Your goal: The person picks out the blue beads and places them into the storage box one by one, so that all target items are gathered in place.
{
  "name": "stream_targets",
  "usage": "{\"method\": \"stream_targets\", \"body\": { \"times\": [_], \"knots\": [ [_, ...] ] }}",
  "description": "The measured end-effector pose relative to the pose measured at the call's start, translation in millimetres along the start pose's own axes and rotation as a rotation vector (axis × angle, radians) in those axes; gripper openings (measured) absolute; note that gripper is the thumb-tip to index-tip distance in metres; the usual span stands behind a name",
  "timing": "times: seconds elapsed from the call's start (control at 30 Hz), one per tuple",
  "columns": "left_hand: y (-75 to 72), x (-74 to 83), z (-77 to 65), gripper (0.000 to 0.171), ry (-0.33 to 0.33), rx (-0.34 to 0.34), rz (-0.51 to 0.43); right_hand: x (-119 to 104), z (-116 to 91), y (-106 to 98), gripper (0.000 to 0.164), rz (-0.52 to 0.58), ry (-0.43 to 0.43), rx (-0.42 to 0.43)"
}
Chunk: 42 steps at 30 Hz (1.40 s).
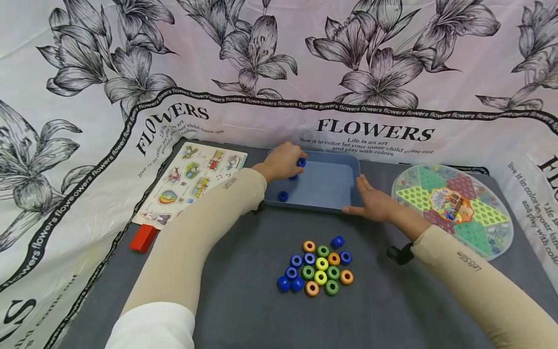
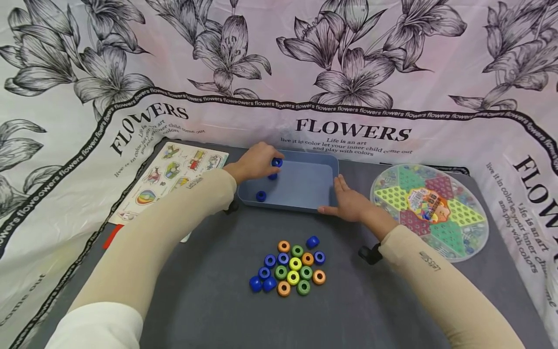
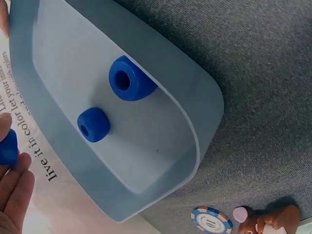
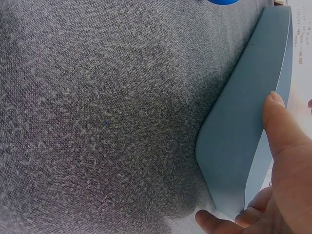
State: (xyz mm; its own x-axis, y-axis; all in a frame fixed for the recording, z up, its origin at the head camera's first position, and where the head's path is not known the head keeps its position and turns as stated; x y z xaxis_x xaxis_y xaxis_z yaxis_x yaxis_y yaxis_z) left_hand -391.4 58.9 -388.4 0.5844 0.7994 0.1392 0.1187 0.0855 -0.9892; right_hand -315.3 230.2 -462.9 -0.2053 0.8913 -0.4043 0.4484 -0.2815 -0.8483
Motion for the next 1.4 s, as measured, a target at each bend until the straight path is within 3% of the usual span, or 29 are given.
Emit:
{"method": "stream_targets", "body": {
  "times": [0.53, 0.73, 0.83, 0.93, 1.03, 1.13, 1.23, 1.3, 1.4],
  "knots": [
    [1.4, -3.7, 0.0, 0.04, 0.011, 0.002, 0.0, 4.0, 0.2, 6.5, 0.108, 0.004, 0.018, -0.011],
    [-13.9, 1.5, -2.0, 0.041, 0.05, 0.056, -0.039, 4.3, -1.7, 4.4, 0.108, -0.009, 0.027, -0.009],
    [-24.3, 17.8, -9.3, 0.039, 0.142, 0.072, -0.053, 4.0, -1.7, 4.9, 0.109, -0.009, 0.03, -0.015],
    [-24.4, 55.3, -24.7, 0.036, 0.349, 0.018, -0.016, 3.4, -2.3, 5.0, 0.109, -0.011, 0.034, -0.024],
    [-5.7, 101.7, -52.5, 0.03, 0.58, -0.095, 0.148, 3.0, -2.7, 2.9, 0.108, -0.025, 0.024, -0.019],
    [28.2, 131.0, -83.1, 0.026, 0.725, -0.229, 0.346, 1.0, -2.1, 0.7, 0.106, -0.035, 0.009, -0.009],
    [58.8, 139.7, -101.2, 0.024, 0.754, -0.304, 0.409, -1.3, -0.3, 0.5, 0.106, -0.036, 0.006, -0.008],
    [69.8, 141.2, -103.5, 0.023, 0.732, -0.3, 0.368, -1.8, 0.7, 1.1, 0.107, -0.038, 0.009, -0.01],
    [73.3, 140.1, -95.8, 0.029, 0.645, -0.248, 0.247, -3.0, 3.0, 2.2, 0.107, -0.039, 0.014, -0.019]
  ]
}}
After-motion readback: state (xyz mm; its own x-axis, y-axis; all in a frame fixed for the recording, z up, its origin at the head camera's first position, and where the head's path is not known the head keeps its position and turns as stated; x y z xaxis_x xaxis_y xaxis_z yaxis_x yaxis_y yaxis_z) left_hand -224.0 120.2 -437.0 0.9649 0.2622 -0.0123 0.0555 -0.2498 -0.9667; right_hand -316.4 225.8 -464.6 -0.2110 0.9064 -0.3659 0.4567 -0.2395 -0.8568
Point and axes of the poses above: each hand's wrist, its own z-axis towards the middle knuckle, its own y-axis out of the palm, x = y × z, the point moved 10 cm from there along z, towards the middle knuckle, and after that the axes turned 8 degrees about z, right-handed, at the moved point
